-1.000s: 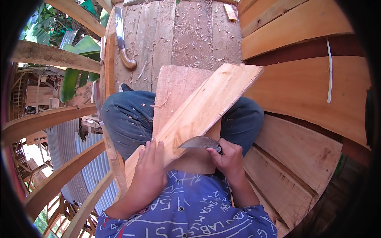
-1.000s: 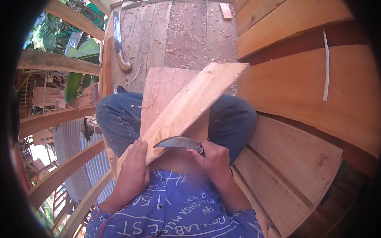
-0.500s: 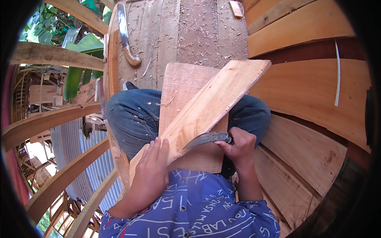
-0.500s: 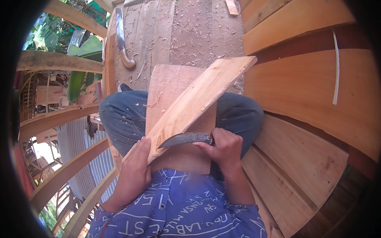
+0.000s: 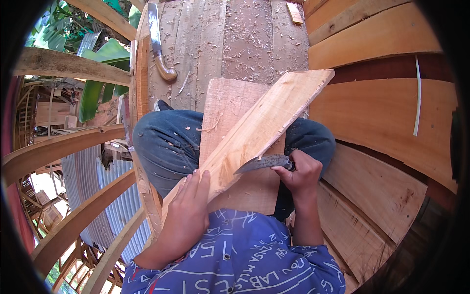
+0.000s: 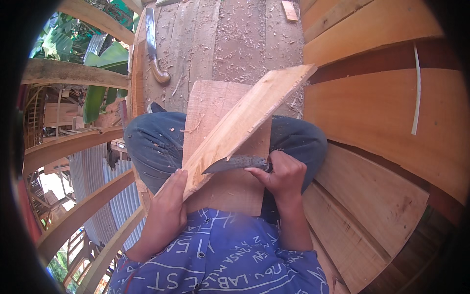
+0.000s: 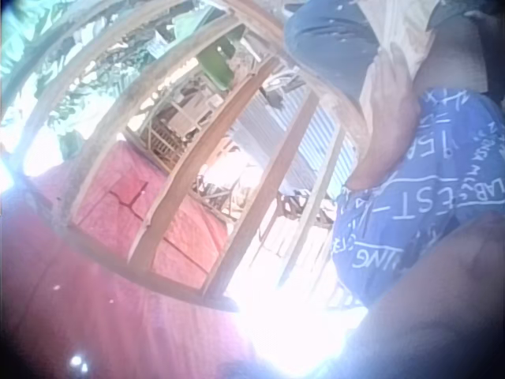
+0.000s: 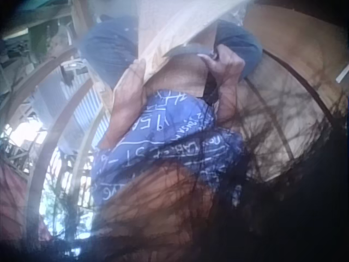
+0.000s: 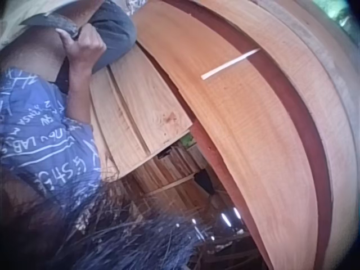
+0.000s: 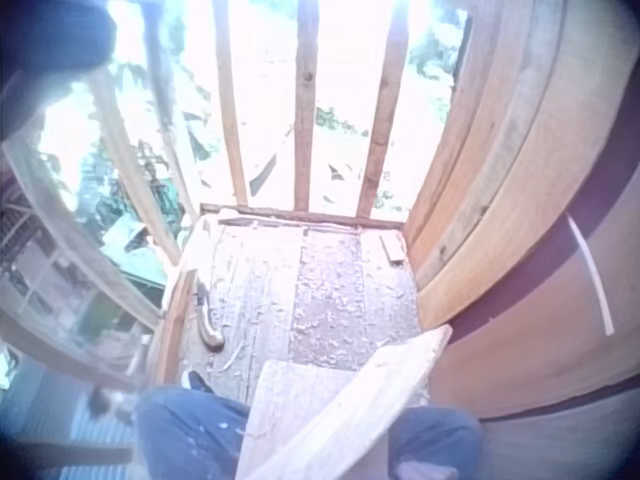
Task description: The person sits cross-legged and uses a curved knife to shave and shape a rectangular wooden plank resting on their lap. They repeatedly scrape the surface and edges, removing thin wood shavings and refining the plank's profile.
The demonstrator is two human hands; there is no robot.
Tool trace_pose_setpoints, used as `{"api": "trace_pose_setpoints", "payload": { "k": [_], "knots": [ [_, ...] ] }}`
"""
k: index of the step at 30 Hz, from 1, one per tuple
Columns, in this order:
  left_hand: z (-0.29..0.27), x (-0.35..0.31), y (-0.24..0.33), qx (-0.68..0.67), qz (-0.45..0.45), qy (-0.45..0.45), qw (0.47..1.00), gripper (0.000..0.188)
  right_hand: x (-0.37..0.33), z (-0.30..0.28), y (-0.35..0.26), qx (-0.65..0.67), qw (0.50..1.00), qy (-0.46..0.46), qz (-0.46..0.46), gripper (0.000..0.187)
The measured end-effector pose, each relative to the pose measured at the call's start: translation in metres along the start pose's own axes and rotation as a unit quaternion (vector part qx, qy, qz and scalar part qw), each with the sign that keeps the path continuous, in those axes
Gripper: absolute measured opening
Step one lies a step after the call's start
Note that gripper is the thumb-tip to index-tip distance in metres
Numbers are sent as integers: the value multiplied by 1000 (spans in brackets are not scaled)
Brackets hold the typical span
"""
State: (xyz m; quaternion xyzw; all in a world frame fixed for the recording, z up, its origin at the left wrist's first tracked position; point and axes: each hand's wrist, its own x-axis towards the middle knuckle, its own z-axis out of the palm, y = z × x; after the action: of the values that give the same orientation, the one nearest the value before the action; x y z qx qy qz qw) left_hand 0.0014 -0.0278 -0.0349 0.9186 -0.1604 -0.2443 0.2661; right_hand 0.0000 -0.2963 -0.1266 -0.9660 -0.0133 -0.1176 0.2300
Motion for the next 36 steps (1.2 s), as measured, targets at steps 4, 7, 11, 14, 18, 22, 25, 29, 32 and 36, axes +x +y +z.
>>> {"api": "trace_pose_setpoints", "payload": {
  "k": [4, 7, 11, 14, 18, 22, 25, 29, 32, 36],
  "knots": [
    [0, 0, -3, -9, 2, 9, 1000, 57, 4, 3, -3, -7, 1000, 8, 1, 63],
    [-1, 0, -4, -18, 2, 10, 1000, 58, 6, 5, -3, -9, 1000, 3, 9, 63],
    [0, -2, -5, -12, -1, 6, 1000, 60, 8, 13, 10, 72, 992, 48, 92, 64],
    [4, -10, -5, 11, 3, -18, 1000, 59, 17, -3, 34, 123, 968, 61, 209, 62],
    [2, -6, -4, -7, -11, -7, 1000, 56, 35, -33, 18, 147, 968, 31, 201, 58],
    [-6, -2, -8, -52, -41, 3, 998, 56, 13, -4, -31, 194, 969, -77, 132, 56],
    [-15, -1, -14, -77, -48, -19, 996, 58, 4, 3, -42, 197, 968, -109, 109, 55],
    [-23, 5, -21, -97, -47, -32, 994, 56, 4, 8, -45, 164, 979, -92, 81, 60],
    [-24, 7, -23, -81, -43, -32, 995, 55, 10, 7, -45, 108, 989, -71, 66, 64],
    [-26, 5, -20, -90, -52, -32, 994, 55, 22, 3, -37, 23, 998, -49, 28, 62]
  ]
}}
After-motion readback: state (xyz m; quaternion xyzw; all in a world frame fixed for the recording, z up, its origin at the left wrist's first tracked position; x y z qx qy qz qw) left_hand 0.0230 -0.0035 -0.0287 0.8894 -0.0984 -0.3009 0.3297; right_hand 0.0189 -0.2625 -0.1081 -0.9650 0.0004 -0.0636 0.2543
